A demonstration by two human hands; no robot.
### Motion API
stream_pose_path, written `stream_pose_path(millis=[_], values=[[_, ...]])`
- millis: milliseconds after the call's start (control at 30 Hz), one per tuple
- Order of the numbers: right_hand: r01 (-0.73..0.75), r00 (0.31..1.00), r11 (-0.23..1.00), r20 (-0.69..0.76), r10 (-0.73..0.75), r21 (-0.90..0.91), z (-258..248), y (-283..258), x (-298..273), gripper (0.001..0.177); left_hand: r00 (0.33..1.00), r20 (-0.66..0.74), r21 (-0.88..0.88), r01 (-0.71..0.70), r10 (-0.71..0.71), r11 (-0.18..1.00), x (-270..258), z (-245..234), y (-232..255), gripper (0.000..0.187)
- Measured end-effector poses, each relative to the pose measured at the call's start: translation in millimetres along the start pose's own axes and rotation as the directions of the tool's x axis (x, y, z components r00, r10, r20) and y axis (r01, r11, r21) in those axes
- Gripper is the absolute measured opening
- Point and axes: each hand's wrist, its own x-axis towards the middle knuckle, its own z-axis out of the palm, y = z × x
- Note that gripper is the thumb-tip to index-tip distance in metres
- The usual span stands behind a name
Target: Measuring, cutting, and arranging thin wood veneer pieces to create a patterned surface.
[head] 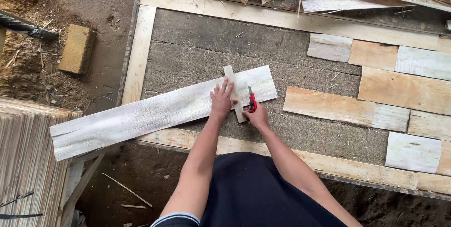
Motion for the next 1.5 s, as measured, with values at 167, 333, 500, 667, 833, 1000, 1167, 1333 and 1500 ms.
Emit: stream_pose_path(millis=[167,333,500,667,833,1000,1167,1333,1500], values=[[0.005,1.0,1.0,0.004,-0.005,-0.009,-1,1,0,0.028,1.0,0.01,-0.004,0.001,-0.001,1.0,0,1,1,0.093],[-0.001,1.0,1.0,0.007,0.001,-0.001,-4,-7,-5,0.027,1.0,0.016,-0.002,0.008,-0.008,1.0,2,4,0,0.096],[-0.004,1.0,0.999,0.017,0.003,0.035,-2,-3,-3,0.029,0.999,0.037,-0.002,0.024,-0.024,1.0,5,3,3,0.097],[-0.01,1.0,0.999,0.02,0.009,0.044,-5,-9,-6,0.029,0.998,0.054,-0.009,0.042,-0.042,0.999,3,-1,7,0.097],[0.028,1.0,0.999,0.009,-0.028,-0.043,2,7,7,0.026,0.994,0.086,-0.003,0.065,-0.065,0.998,-3,-13,15,0.095],[0.102,0.994,0.986,-0.022,-0.106,-0.133,14,17,16,0.042,0.989,0.115,0.002,0.091,-0.091,0.996,-6,-20,21,0.094],[0.195,0.981,0.931,0.058,-0.187,-0.307,-5,-55,-13,0.04,0.981,0.161,0.039,0.101,-0.106,0.994,-3,-21,20,0.095],[0.255,0.967,0.856,0.121,-0.225,-0.45,-7,-88,4,0.042,0.975,0.185,0.042,0.118,-0.124,0.992,-1,-22,20,0.094],[0.27,0.963,0.799,0.16,-0.218,-0.536,-5,-105,15,0.044,0.972,0.2,0.048,0.114,-0.121,0.992,3,-15,18,0.093]])
